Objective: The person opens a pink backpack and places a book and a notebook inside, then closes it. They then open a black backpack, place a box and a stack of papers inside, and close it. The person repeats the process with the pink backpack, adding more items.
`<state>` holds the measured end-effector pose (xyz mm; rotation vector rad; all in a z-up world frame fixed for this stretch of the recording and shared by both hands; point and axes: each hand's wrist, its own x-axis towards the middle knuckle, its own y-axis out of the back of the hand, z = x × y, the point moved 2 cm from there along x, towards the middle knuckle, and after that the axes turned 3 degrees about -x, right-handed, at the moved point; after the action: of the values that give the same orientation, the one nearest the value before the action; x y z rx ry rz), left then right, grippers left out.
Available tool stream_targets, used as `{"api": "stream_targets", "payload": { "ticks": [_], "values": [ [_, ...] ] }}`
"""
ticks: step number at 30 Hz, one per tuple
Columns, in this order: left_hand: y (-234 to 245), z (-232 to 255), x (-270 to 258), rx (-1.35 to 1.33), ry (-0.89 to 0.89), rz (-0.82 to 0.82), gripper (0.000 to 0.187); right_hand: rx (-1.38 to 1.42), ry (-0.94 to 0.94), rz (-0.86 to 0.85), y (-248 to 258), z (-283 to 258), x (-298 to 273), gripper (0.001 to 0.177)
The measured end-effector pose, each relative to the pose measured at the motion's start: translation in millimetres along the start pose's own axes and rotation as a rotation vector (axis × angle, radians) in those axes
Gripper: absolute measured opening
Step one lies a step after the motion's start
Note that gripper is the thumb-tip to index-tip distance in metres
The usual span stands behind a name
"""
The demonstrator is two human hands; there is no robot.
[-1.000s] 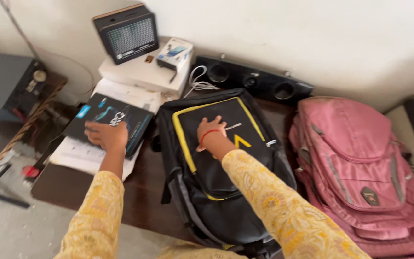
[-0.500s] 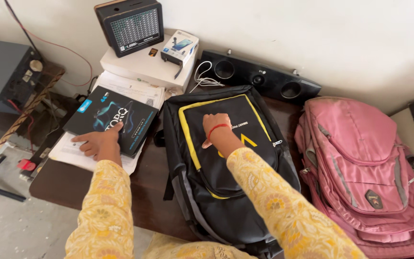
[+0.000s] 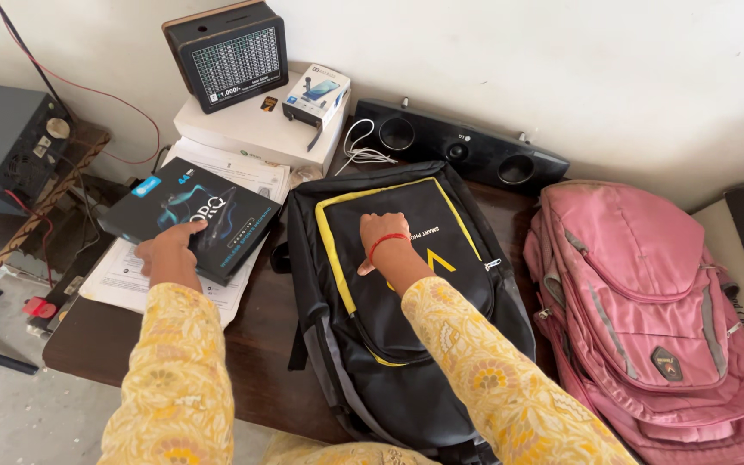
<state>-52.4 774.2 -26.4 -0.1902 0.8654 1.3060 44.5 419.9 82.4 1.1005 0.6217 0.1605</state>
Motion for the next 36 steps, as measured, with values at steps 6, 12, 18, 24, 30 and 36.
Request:
{"api": "stream_targets", "payload": {
  "ticks": [6, 12, 18, 24, 30, 36],
  "values": [
    [14.3, 24.6, -51.7, -0.567, -0.443, -0.189, 0.084, 0.012, 0.02, 0.05, -3.3, 1.7, 1.1, 0.095],
    [55.3, 96.1, -120.5, -0.098, -1.098, -0.088, 0.064, -0.004, 0.019, 0.091, -11.1, 1.0, 3.7, 0.095],
    [49.6, 79.7, -194.5, 0.463, -1.681, 0.136, 0.077, 0.039, 0.028, -0.089, -14.3, 7.1, 21.3, 0.093],
    [19.4, 23.6, -254.2, 0.597, -2.033, 0.029, 0.074, 2.042, 0.454, -0.148, 5.8, 9.2, 8.0, 0.076],
    [2.2, -26.7, -322.3, 0.566, -2.33, -0.151, 0.064, 2.468, 0.496, 0.214, 25.0, 29.8, -40.3, 0.067],
    [4.1, -28.9, -343.0, 0.473, -2.55, -0.168, 0.06, 2.576, 0.535, 0.04, 4.4, 114.2, -84.4, 0.082]
  ]
}}
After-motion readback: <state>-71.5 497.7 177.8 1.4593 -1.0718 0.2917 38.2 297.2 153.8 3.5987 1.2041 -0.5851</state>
